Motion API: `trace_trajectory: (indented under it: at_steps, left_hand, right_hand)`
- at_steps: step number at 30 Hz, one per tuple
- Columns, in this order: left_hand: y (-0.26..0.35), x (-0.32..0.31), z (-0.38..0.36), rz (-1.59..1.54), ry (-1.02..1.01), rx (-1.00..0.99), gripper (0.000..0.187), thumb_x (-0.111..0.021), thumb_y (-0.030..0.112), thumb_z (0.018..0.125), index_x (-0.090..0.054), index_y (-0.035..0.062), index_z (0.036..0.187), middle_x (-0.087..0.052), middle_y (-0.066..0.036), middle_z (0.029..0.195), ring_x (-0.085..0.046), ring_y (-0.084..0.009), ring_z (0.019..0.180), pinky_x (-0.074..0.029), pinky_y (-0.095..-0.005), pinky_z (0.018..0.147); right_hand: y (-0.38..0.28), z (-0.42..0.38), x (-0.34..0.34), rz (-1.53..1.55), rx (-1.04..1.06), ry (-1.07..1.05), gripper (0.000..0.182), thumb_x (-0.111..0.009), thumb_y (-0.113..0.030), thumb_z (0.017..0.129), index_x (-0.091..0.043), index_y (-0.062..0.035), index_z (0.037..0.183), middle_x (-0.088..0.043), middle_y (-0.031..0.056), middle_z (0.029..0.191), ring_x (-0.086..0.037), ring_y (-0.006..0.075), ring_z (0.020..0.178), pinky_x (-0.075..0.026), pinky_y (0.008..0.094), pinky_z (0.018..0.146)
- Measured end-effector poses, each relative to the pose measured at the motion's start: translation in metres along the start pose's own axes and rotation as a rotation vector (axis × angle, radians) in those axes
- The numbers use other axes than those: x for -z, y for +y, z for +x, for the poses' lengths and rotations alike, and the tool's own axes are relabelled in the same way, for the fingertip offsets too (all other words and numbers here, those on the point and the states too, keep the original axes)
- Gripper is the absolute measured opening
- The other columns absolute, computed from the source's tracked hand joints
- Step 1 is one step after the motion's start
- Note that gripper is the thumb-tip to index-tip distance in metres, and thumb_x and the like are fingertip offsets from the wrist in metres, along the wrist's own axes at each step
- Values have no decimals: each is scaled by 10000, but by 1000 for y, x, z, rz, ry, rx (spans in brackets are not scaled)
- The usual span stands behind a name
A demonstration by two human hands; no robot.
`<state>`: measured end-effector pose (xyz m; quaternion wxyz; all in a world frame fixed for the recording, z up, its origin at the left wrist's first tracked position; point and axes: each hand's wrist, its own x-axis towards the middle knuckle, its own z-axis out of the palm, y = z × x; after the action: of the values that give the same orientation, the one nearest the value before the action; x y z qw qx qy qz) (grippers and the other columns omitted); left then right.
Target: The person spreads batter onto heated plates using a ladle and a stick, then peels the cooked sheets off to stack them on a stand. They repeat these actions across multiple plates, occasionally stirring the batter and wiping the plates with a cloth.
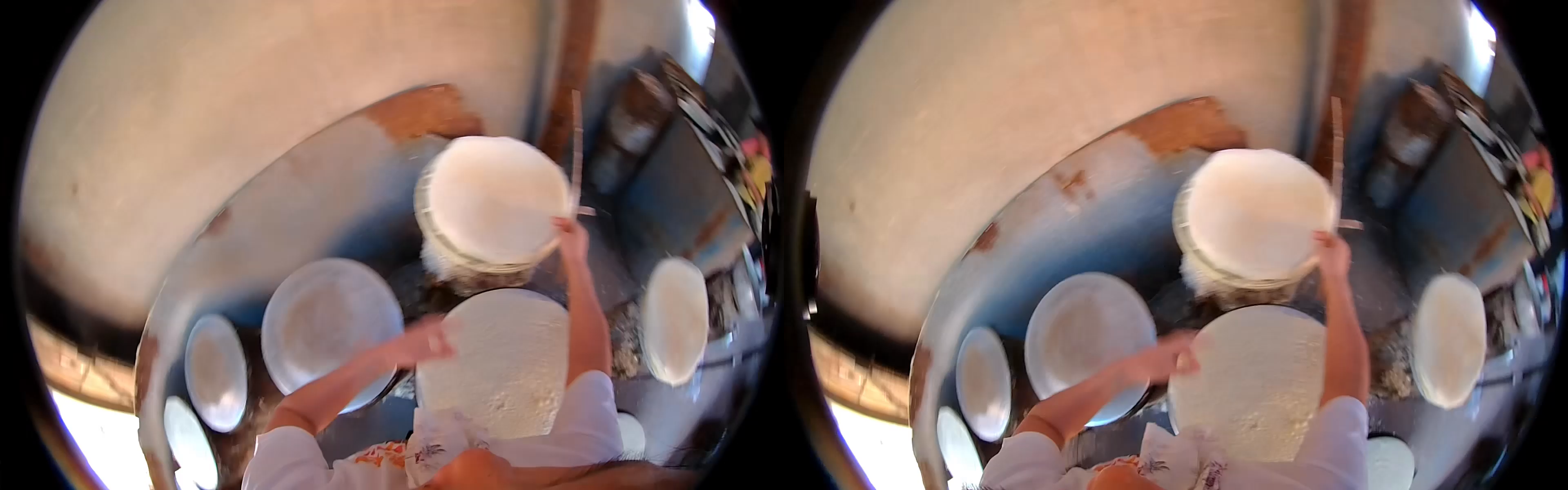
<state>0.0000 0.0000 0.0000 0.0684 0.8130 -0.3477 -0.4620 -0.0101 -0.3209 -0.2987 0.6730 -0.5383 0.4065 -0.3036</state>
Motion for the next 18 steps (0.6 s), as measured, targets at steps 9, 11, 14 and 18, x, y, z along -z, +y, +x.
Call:
trace_trajectory:
  at_steps: [9,11,14,18]
  left_hand:
    - [100,-280,-147,-1204,910,-1662,185,-669,159,833,-565,92,970,-496,-131,986,-490,-236,929,-443,-324,776]
    - [121,-364,-210,-1126,1352,-1948,206,-695,171,807,-586,54,938,-507,-139,969,-513,-231,907,-439,-313,742]
    - [129,-430,-321,-643,1438,-1699,230,-680,183,814,-600,12,945,-552,-114,947,-539,-212,881,-426,-299,751]
    - [224,-603,-316,-540,1279,-1007,387,-661,213,825,-549,11,1136,-555,-82,1039,-535,-186,982,-397,-325,871]
  right_hand:
    - [-82,-87,230,-348,475,-668,289,-595,-119,830,-630,-64,1111,-675,112,978,-611,160,889,-465,329,808]
    - [-17,-203,183,-410,264,-1027,305,-579,-70,800,-625,-72,1101,-675,112,962,-614,168,874,-492,340,775]
    - [34,-385,92,-532,-742,-1616,318,-556,-33,766,-623,-65,1075,-672,111,945,-619,186,851,-520,349,730]
    - [18,-632,276,-237,-107,-1812,105,-489,-15,850,-580,-29,901,-651,112,932,-582,154,626,-500,272,567]
